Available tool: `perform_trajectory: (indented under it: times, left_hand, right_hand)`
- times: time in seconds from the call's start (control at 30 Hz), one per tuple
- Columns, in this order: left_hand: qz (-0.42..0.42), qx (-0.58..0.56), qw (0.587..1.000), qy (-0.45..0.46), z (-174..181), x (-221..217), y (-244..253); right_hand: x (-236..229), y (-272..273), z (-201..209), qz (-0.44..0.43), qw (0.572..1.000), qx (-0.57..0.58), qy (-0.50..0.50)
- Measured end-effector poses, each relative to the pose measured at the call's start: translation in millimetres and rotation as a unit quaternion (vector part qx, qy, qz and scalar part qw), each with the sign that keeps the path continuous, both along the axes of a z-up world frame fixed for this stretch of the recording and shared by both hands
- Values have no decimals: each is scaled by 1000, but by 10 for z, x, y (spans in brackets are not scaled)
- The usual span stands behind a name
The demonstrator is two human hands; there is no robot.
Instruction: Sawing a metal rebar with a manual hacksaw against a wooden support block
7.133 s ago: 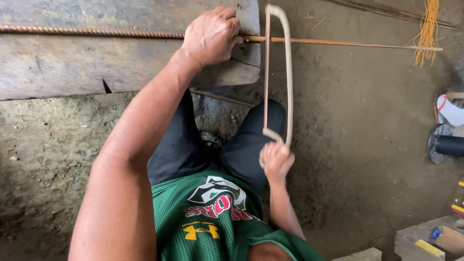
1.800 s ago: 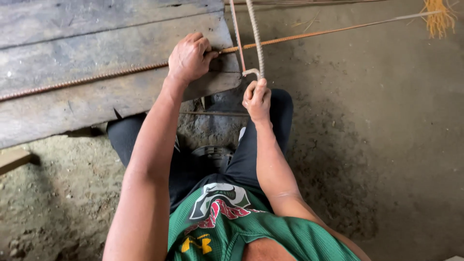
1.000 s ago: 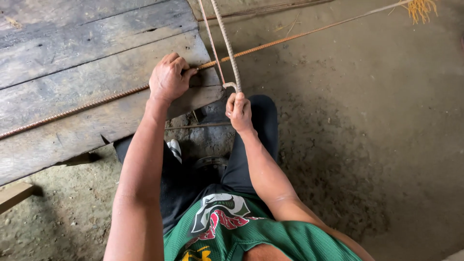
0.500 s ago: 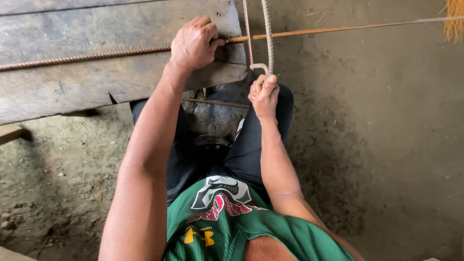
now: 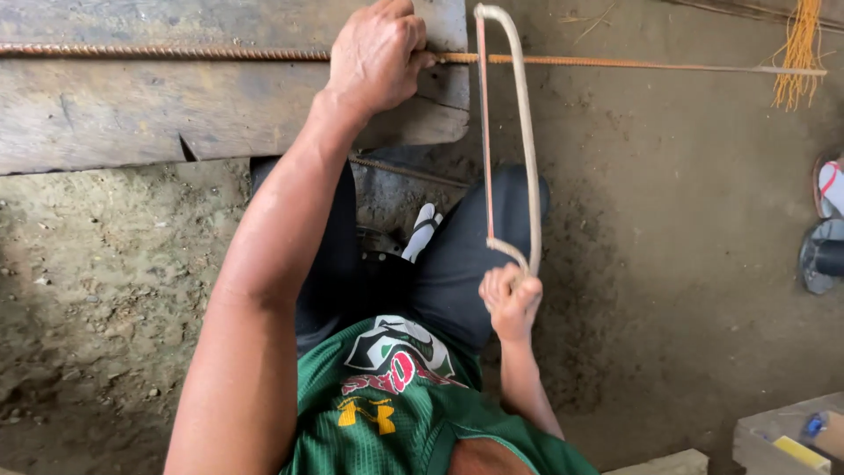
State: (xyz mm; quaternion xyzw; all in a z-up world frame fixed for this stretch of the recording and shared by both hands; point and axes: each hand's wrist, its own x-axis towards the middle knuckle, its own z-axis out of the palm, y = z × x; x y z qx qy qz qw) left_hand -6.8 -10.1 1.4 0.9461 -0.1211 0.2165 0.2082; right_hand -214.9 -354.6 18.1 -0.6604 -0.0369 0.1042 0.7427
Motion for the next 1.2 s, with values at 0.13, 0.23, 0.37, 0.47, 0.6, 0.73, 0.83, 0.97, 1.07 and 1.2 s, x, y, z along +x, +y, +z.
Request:
perform_trajectory:
  times: [0.13,0.23,0.37,0.47,0.6,0.73,0.83,0.97,1.07,1.2]
  left_hand:
    - [17,-1,1000,-9,57,-23,7]
    - [2,-6,1000,-19,57,-41,18]
    - [24,1,1000,-4,61,-52,-48]
    - [33,1,999,-23,20,-52,-46]
    - [36,-3,999,-36,14,-57,-26]
    - [8,10,999,-29,26,-47,-11]
    - [-2,15,999,-29,54,-9,40]
    - [14,-7,999,-31,13,17,16]
    - [30,7,999,-28,-33,-9,-34]
    - [49,2,999,-24,-64,-53,-47]
  right_hand:
    - [347,43,-192,-10,1000,4,22]
    - [1263,394,-508,54,995,83,19]
    - [1644,908,-60,-6,999,53,4]
    - [1232,610,-176,47,999,-15,7]
    - [293,-11,-258,25,1000,-12,-15]
    - [76,-185,-148,14,1000,-3,6]
    - [888,101,-539,34,993,92,69]
    - [1597,1187,65,-38,998,-4,-56]
    - [1520,833,-195,47,995,71,-49]
    - [582,19,-300,56,995,57,51]
